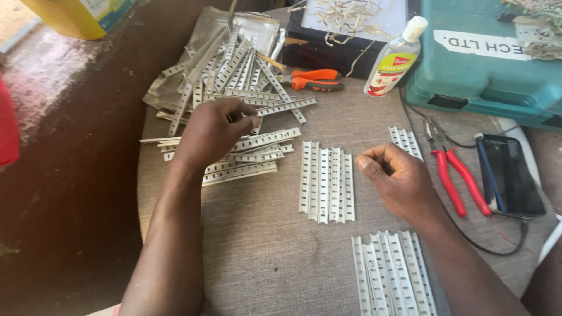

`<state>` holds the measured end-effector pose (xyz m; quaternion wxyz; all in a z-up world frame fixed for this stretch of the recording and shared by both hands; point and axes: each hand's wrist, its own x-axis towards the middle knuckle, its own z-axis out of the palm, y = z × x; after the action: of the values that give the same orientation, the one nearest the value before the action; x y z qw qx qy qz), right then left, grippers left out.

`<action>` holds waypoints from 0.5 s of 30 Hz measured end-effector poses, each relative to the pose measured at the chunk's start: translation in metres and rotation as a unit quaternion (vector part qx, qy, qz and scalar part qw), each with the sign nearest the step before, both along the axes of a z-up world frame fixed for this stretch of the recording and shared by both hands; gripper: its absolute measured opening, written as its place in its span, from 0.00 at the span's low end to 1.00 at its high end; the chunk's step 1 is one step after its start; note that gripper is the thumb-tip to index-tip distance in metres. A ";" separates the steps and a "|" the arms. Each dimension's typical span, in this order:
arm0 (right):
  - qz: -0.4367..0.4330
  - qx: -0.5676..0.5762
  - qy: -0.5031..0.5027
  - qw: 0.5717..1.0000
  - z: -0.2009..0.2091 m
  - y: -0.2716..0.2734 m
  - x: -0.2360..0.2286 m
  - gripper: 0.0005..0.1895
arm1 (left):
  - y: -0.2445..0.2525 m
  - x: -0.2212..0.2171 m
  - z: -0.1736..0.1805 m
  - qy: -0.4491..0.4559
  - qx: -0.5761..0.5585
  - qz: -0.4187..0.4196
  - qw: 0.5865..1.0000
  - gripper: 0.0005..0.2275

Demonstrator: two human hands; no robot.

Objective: The person uses pliers to cut a long perforated metal strip into shorter segments, then arranges the pieces into neat rows on the table. The person repeatedly picks up, aligns, and stacks the metal strips by hand.

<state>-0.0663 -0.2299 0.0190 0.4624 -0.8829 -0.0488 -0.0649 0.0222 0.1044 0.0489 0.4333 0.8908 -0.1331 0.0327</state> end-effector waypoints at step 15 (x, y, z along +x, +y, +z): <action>0.040 0.048 0.001 0.998 0.006 0.015 -0.006 0.11 | -0.020 0.030 -0.063 -0.107 0.352 -0.050 0.928 0.10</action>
<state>-0.0718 -0.2144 0.0253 0.5066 -0.8571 -0.0805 -0.0474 0.0521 0.0842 -0.0143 0.0756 0.9695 -0.2260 0.0575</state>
